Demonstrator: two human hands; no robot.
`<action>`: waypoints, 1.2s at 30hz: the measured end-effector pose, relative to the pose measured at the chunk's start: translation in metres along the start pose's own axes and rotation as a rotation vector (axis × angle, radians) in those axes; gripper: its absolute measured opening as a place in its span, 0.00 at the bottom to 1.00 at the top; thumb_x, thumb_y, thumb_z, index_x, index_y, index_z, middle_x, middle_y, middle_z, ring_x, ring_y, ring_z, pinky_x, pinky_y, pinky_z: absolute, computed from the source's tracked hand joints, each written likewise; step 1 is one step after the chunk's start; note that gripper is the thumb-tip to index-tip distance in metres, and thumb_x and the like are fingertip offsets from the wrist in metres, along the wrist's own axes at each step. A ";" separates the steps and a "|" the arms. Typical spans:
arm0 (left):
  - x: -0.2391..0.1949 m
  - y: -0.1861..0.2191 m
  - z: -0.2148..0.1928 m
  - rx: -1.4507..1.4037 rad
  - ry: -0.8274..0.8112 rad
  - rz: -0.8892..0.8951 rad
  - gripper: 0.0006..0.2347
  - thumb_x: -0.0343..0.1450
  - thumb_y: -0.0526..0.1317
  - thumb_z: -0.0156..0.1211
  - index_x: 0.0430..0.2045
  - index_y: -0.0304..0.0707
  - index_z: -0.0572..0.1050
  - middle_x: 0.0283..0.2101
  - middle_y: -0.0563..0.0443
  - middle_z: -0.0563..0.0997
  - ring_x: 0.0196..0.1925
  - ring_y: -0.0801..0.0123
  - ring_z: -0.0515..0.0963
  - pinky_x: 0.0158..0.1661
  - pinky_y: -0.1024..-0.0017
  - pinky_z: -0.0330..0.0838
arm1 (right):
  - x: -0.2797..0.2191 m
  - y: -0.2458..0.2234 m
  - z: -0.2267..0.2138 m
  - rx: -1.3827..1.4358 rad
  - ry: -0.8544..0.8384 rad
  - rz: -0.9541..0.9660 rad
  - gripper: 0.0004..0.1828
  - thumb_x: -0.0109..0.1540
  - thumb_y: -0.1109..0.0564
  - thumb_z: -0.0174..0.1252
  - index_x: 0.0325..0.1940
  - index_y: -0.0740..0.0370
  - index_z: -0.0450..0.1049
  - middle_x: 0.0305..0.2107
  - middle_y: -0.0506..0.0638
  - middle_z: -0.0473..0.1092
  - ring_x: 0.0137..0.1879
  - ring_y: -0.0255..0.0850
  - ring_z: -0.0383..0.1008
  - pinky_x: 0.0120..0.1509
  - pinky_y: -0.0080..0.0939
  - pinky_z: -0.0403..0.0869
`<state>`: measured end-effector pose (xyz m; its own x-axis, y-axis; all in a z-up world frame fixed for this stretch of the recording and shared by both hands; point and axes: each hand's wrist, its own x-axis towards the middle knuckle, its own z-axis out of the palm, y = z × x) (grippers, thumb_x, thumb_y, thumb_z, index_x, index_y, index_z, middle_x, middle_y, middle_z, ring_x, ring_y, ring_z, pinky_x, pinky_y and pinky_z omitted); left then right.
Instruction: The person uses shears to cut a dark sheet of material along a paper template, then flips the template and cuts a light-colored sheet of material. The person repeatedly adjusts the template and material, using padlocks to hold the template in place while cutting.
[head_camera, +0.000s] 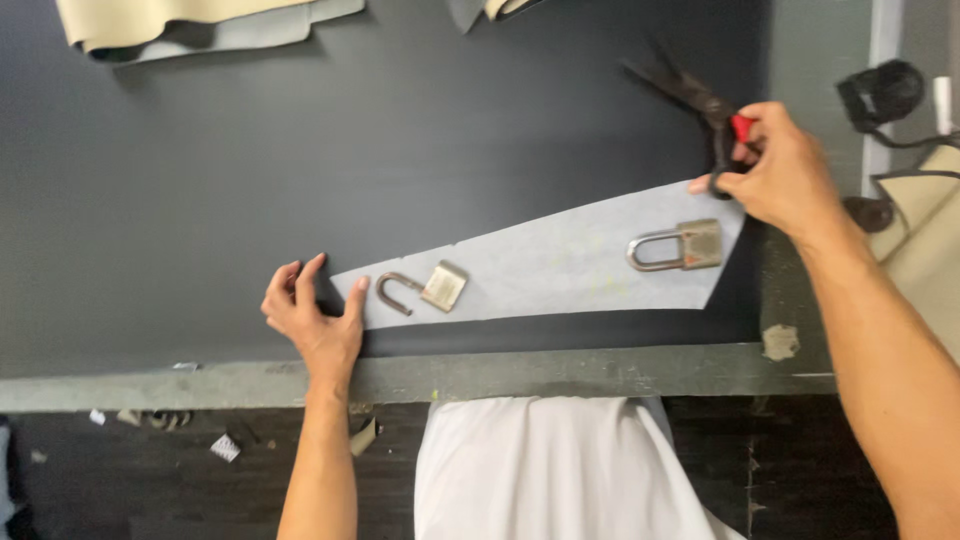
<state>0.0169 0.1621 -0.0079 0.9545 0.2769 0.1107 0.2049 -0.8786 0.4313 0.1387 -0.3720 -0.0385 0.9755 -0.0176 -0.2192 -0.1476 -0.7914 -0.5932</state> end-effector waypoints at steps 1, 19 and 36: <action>-0.001 0.001 0.001 -0.006 0.006 -0.007 0.25 0.66 0.47 0.76 0.56 0.41 0.76 0.63 0.44 0.65 0.64 0.52 0.61 0.65 0.54 0.54 | -0.001 0.003 0.000 -0.016 -0.001 0.004 0.45 0.49 0.52 0.83 0.63 0.69 0.67 0.38 0.52 0.71 0.44 0.40 0.72 0.49 0.42 0.74; 0.002 0.025 -0.008 -0.053 -0.015 0.138 0.11 0.71 0.36 0.67 0.48 0.40 0.80 0.60 0.46 0.73 0.61 0.53 0.69 0.60 0.58 0.60 | -0.013 0.000 0.002 -0.077 0.029 0.003 0.34 0.58 0.59 0.77 0.63 0.70 0.69 0.41 0.56 0.76 0.47 0.44 0.77 0.52 0.44 0.75; 0.028 0.033 -0.008 -0.119 -0.186 -0.021 0.12 0.65 0.42 0.76 0.32 0.38 0.79 0.29 0.54 0.74 0.34 0.63 0.70 0.38 0.66 0.67 | -0.021 -0.022 -0.007 0.044 -0.013 -0.014 0.41 0.50 0.53 0.80 0.61 0.69 0.69 0.38 0.53 0.75 0.45 0.42 0.75 0.53 0.42 0.74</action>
<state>0.0485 0.1439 0.0162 0.9761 0.2081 -0.0622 0.2086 -0.8182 0.5357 0.1229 -0.3589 -0.0156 0.9754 0.0011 -0.2205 -0.1415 -0.7640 -0.6295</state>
